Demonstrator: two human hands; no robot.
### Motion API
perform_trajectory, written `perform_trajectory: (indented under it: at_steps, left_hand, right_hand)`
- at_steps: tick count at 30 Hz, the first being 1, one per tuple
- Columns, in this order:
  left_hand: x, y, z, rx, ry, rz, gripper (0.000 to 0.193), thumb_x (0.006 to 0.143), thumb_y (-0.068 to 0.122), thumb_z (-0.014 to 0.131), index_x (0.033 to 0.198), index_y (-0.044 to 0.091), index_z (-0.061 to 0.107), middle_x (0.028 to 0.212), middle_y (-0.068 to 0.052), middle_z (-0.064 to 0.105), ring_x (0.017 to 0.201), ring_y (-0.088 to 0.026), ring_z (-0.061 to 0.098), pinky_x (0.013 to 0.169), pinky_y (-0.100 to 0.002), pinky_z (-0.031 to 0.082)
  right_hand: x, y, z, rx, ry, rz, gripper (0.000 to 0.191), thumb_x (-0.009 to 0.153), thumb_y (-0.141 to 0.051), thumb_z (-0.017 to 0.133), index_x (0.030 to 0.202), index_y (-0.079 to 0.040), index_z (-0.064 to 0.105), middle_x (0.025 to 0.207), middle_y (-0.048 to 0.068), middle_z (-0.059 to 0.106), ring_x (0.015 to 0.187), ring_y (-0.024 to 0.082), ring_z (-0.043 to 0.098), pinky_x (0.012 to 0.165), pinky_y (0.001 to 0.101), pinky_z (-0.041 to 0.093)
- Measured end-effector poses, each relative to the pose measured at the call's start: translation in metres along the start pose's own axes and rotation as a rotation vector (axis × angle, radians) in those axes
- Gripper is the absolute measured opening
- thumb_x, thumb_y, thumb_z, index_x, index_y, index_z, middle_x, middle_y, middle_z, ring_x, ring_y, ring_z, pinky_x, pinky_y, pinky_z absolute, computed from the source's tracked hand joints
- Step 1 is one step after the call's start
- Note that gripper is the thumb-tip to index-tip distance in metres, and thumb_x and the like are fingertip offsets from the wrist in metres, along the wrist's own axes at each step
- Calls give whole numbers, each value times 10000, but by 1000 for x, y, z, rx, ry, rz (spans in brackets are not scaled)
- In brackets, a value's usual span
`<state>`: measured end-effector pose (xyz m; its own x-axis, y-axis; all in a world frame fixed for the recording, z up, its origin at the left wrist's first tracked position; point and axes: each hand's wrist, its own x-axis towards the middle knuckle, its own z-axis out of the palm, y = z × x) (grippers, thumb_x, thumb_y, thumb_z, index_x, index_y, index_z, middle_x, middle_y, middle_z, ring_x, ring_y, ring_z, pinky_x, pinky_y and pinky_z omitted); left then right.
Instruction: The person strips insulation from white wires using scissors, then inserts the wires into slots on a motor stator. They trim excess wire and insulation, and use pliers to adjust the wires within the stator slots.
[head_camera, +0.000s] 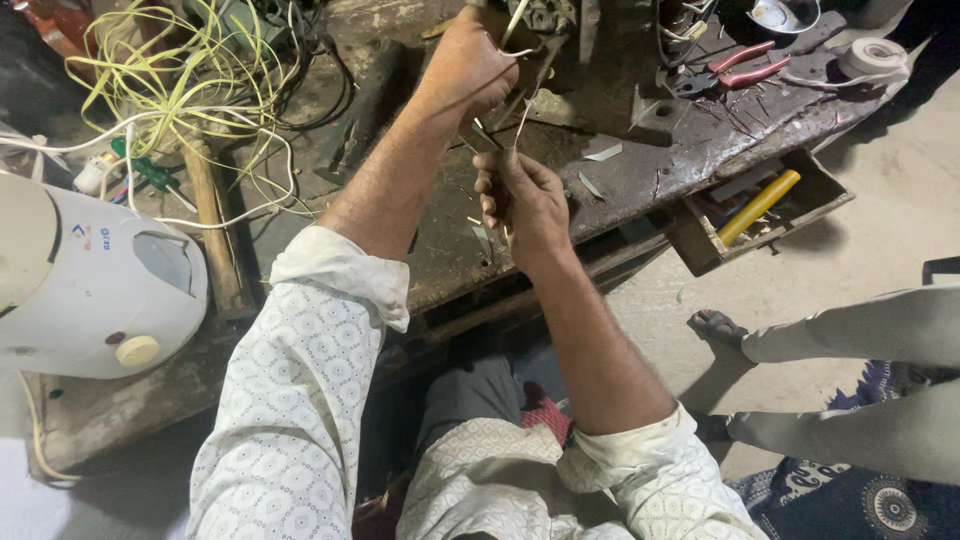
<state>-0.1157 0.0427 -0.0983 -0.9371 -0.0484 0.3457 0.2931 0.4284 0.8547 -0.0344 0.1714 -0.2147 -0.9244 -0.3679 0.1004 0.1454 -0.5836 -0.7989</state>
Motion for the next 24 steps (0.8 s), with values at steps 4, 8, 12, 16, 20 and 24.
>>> perform_trajectory:
  at_steps: [4,8,12,16,20,24]
  left_hand:
    - [-1,1,3,79,99,105,408,675,48,726,1069,-26,651,793,-136,756,715,-251,761,652,-362,611]
    - [-4,3,5,412,4,-20,216,758,94,713,866,-91,689,769,-212,701,744,-300,741,714,-417,585]
    - [-10,3,0,391,30,123,261,704,137,759,888,-36,693,760,-181,702,712,-316,726,659,-413,584]
    - [-14,2,-11,491,-227,-32,330,780,282,791,902,-12,700,774,-154,703,720,-284,729,646,-397,596]
    - [-24,-2,-18,452,-273,16,253,689,123,742,903,-9,709,770,-171,723,707,-262,737,646,-371,588]
    - [-28,-5,-14,343,-174,45,182,719,67,696,882,-9,725,773,-150,737,725,-242,746,664,-380,587]
  right_hand:
    - [5,-4,3,77,-63,-61,369,1073,-313,605,1165,34,691,892,77,686,683,119,619,559,264,488]
    - [10,-3,7,101,-62,-31,328,1063,-276,638,1154,35,686,897,76,684,686,121,622,560,259,488]
    - [13,-2,7,152,-38,-31,273,1028,-215,685,1135,36,679,888,93,692,676,138,640,548,272,495]
    - [14,0,4,181,10,-22,202,1024,-184,705,1067,5,647,889,121,698,692,165,666,550,303,513]
    - [15,3,1,193,27,-11,183,991,-151,726,1040,14,665,848,106,691,643,158,648,527,298,504]
    - [18,3,2,197,80,5,152,963,-125,728,987,19,686,799,113,686,577,168,630,490,298,484]
